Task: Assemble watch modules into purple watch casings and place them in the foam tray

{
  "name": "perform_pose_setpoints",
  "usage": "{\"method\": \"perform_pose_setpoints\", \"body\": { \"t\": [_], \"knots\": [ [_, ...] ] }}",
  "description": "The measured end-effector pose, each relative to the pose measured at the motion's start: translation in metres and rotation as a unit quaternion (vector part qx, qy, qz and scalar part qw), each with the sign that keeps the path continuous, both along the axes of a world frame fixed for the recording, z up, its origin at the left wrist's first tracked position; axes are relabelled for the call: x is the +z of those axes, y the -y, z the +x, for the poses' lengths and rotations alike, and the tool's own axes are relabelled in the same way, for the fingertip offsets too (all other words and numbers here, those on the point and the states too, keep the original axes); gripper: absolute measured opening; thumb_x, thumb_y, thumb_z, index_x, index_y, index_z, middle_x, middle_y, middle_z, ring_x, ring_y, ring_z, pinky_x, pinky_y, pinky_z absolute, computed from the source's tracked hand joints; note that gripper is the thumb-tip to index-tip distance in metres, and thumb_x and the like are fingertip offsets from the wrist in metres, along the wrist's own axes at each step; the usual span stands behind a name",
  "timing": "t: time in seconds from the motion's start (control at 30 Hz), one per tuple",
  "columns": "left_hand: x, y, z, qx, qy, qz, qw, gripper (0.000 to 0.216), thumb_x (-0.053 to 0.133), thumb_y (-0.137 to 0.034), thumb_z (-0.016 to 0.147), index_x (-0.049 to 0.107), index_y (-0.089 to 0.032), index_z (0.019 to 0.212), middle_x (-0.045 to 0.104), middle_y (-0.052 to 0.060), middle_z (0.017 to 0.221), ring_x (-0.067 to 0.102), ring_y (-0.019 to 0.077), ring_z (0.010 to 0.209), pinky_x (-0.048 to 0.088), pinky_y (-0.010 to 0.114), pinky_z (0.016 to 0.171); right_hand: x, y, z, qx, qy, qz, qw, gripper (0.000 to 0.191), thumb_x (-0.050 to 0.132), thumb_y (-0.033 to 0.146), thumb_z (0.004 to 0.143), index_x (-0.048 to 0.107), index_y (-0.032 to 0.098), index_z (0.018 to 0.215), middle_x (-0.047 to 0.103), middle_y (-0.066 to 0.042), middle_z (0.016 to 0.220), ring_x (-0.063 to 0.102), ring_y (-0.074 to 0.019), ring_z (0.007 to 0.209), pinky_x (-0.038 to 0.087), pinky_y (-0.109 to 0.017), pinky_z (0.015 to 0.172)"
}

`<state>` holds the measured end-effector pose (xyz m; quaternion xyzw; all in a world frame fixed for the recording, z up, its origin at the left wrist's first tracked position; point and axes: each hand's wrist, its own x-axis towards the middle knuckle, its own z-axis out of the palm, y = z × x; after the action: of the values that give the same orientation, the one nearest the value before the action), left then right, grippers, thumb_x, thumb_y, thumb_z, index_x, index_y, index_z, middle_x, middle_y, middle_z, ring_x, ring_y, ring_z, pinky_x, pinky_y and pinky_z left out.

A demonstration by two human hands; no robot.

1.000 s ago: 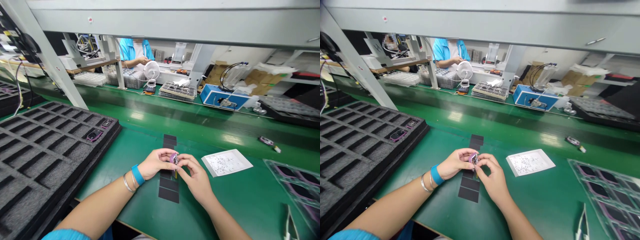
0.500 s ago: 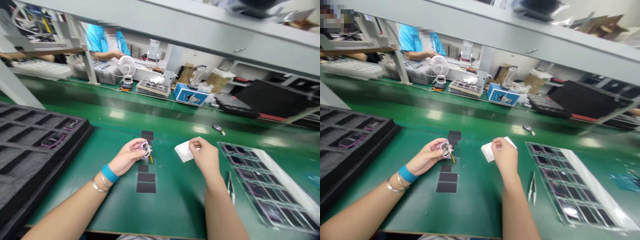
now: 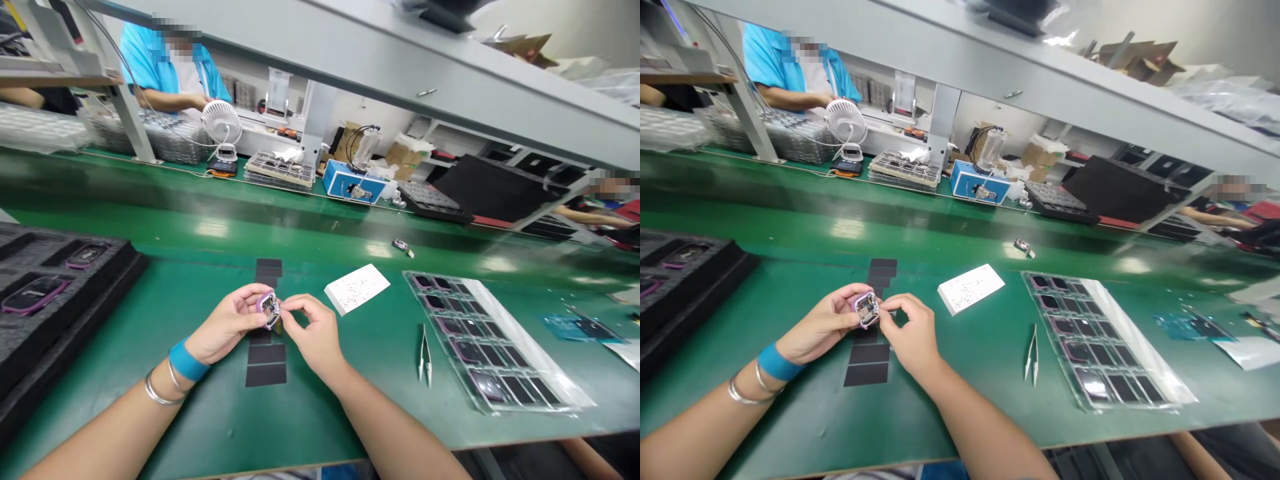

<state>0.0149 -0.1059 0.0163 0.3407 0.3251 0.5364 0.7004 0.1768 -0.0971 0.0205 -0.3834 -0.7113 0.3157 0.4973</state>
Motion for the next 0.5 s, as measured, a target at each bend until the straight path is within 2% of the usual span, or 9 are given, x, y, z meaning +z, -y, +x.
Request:
{"method": "perform_pose_setpoints", "body": {
  "t": [0.17, 0.23, 0.3, 0.33, 0.4, 0.43, 0.5],
  "knots": [
    [-0.002, 0.001, 0.006, 0.030, -0.052, 0.016, 0.998, 0.045, 0.084, -0.011, 0.053, 0.066, -0.017, 0.093, 0.069, 0.004, 0.086, 0.062, 0.0131, 0.077, 0.050, 0.021, 0.071, -0.004, -0.002, 0.003, -0.029, 0.049, 0.064, 0.996, 0.012, 0.055, 0.013, 0.079, 0.061, 0.020, 0.072, 0.066, -0.003, 0.076, 0.062, -0.0148, 0.073, 0.050, -0.027, 0.068],
    [-0.003, 0.002, 0.010, 0.051, -0.070, 0.018, 0.996, 0.044, 0.084, -0.010, 0.053, 0.066, -0.017, 0.092, 0.069, 0.002, 0.083, 0.062, 0.0120, 0.077, 0.049, 0.019, 0.071, -0.006, -0.003, 0.004, -0.032, 0.100, 0.095, 0.990, 0.013, 0.053, 0.014, 0.081, 0.061, 0.020, 0.073, 0.065, -0.003, 0.076, 0.061, -0.0156, 0.074, 0.049, -0.029, 0.072],
    [-0.003, 0.002, 0.012, 0.061, -0.062, 0.012, 0.996, 0.042, 0.083, -0.012, 0.055, 0.066, -0.017, 0.093, 0.069, 0.002, 0.084, 0.062, 0.0112, 0.077, 0.050, 0.018, 0.071, -0.007, -0.004, 0.005, -0.026, 0.121, 0.091, 0.988, 0.012, 0.053, 0.016, 0.083, 0.061, 0.020, 0.075, 0.066, -0.004, 0.079, 0.060, -0.0169, 0.079, 0.048, -0.033, 0.079],
    [-0.003, 0.002, 0.012, 0.060, -0.049, 0.007, 0.997, 0.042, 0.083, -0.014, 0.056, 0.066, -0.018, 0.094, 0.069, 0.002, 0.085, 0.062, 0.0113, 0.077, 0.050, 0.019, 0.071, -0.008, -0.006, 0.005, -0.020, 0.100, 0.063, 0.993, 0.009, 0.054, 0.018, 0.083, 0.061, 0.020, 0.078, 0.066, -0.005, 0.084, 0.060, -0.0175, 0.084, 0.047, -0.034, 0.083],
    [-0.001, 0.001, 0.009, 0.055, -0.024, -0.002, 0.998, 0.041, 0.082, -0.017, 0.060, 0.065, -0.019, 0.097, 0.069, 0.003, 0.088, 0.063, 0.0117, 0.078, 0.052, 0.020, 0.070, -0.009, -0.009, 0.004, 0.023, 0.000, -0.052, 0.998, 0.009, 0.059, 0.024, 0.082, 0.060, 0.021, 0.090, 0.065, -0.006, 0.099, 0.060, -0.0179, 0.096, 0.047, -0.035, 0.087],
    [0.001, 0.000, 0.006, 0.053, -0.013, -0.003, 0.999, 0.040, 0.081, -0.019, 0.061, 0.065, -0.019, 0.097, 0.070, 0.003, 0.089, 0.063, 0.0120, 0.077, 0.052, 0.020, 0.070, -0.009, -0.010, 0.004, 0.062, -0.058, -0.128, 0.988, 0.021, 0.064, 0.027, 0.078, 0.059, 0.022, 0.097, 0.064, -0.006, 0.105, 0.059, -0.0179, 0.100, 0.048, -0.035, 0.088],
    [0.003, -0.001, -0.001, 0.049, -0.001, -0.003, 0.999, 0.038, 0.080, -0.021, 0.063, 0.065, -0.019, 0.098, 0.070, 0.004, 0.091, 0.065, 0.0136, 0.081, 0.053, 0.022, 0.072, -0.011, -0.013, 0.003, 0.154, -0.128, -0.280, 0.939, 0.039, 0.074, 0.031, 0.068, 0.057, 0.021, 0.103, 0.065, -0.006, 0.105, 0.062, -0.0180, 0.098, 0.049, -0.035, 0.088]
  ]
}}
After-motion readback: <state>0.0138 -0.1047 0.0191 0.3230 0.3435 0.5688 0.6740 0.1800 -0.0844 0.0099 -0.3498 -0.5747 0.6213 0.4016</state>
